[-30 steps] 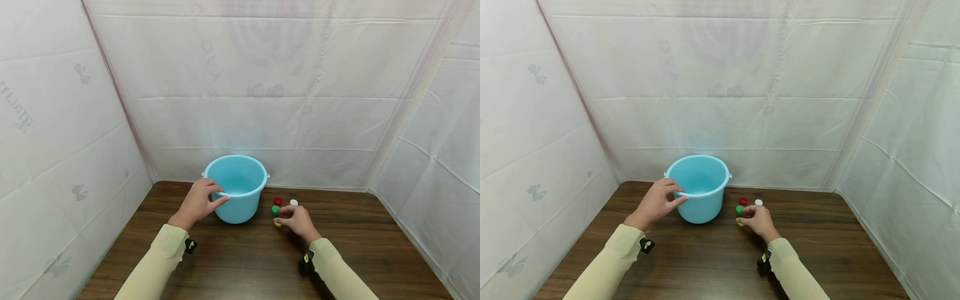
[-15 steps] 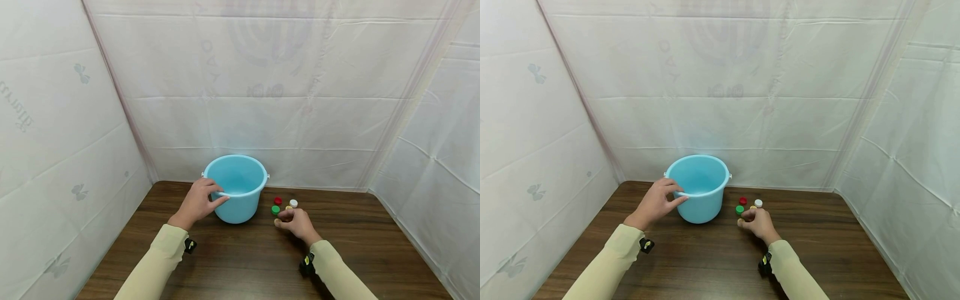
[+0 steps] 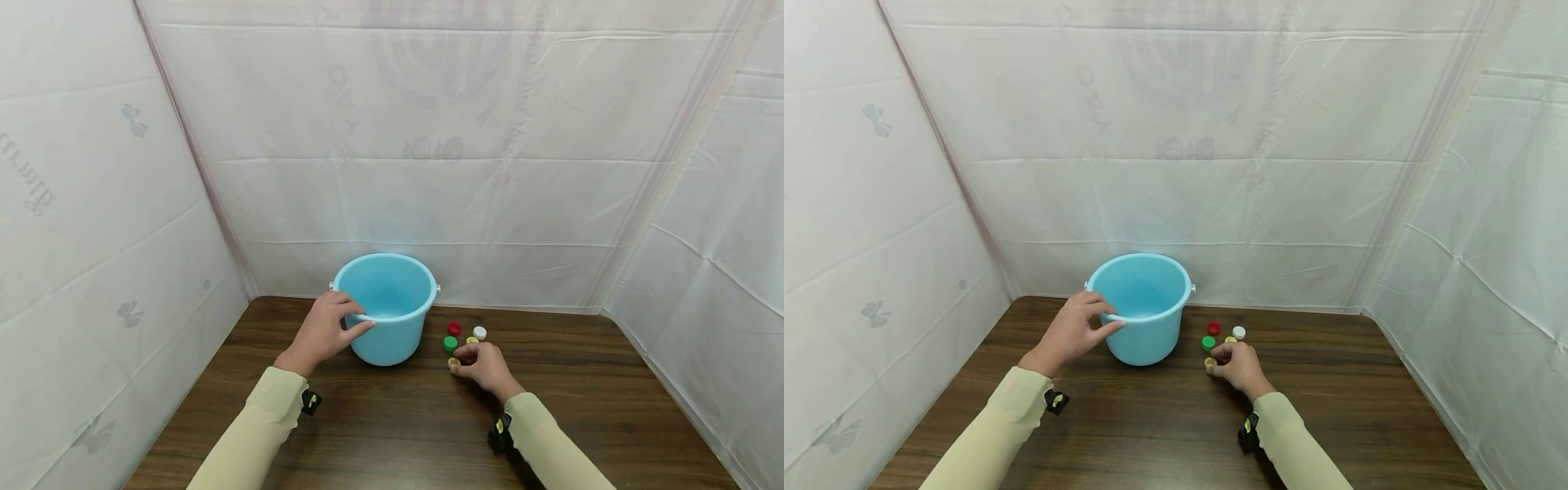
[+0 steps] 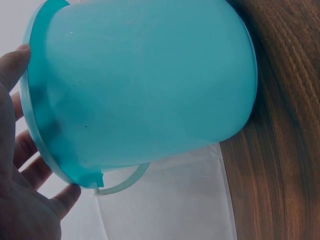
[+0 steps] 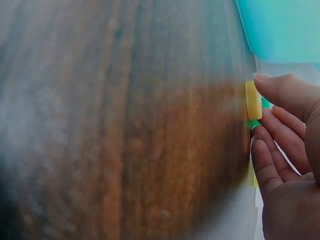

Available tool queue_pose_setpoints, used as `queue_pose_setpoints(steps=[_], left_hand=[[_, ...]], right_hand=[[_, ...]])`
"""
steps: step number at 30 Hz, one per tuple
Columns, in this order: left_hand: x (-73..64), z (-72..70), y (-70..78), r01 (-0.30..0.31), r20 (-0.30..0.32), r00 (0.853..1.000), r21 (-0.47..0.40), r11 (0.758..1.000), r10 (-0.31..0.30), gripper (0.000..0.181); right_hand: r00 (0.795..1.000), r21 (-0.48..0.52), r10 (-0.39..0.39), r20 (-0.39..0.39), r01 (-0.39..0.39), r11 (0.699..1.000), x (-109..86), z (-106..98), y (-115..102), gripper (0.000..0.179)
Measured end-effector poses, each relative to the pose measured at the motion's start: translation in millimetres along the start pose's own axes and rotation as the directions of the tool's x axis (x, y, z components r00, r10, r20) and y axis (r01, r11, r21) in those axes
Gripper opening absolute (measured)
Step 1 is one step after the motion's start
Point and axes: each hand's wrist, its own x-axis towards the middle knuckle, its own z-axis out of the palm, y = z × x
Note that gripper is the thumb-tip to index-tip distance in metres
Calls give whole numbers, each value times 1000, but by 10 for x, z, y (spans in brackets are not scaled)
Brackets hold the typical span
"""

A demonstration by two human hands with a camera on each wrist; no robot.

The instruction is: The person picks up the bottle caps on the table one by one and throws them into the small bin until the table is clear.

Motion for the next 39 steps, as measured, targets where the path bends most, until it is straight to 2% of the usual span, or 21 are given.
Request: queue_pose_setpoints(steps=[30, 39], left_hand=[[5, 2, -2, 2, 2, 1000, -1, 1000, -2, 25], [-3, 1, 1, 3, 5, 1000, -4, 1000, -3, 25]], right_hand=[[1000, -51, 2, -23, -3, 999, 9, 51, -23, 19], [999, -31, 5, -43, -6, 999, -2, 66, -16, 19]])
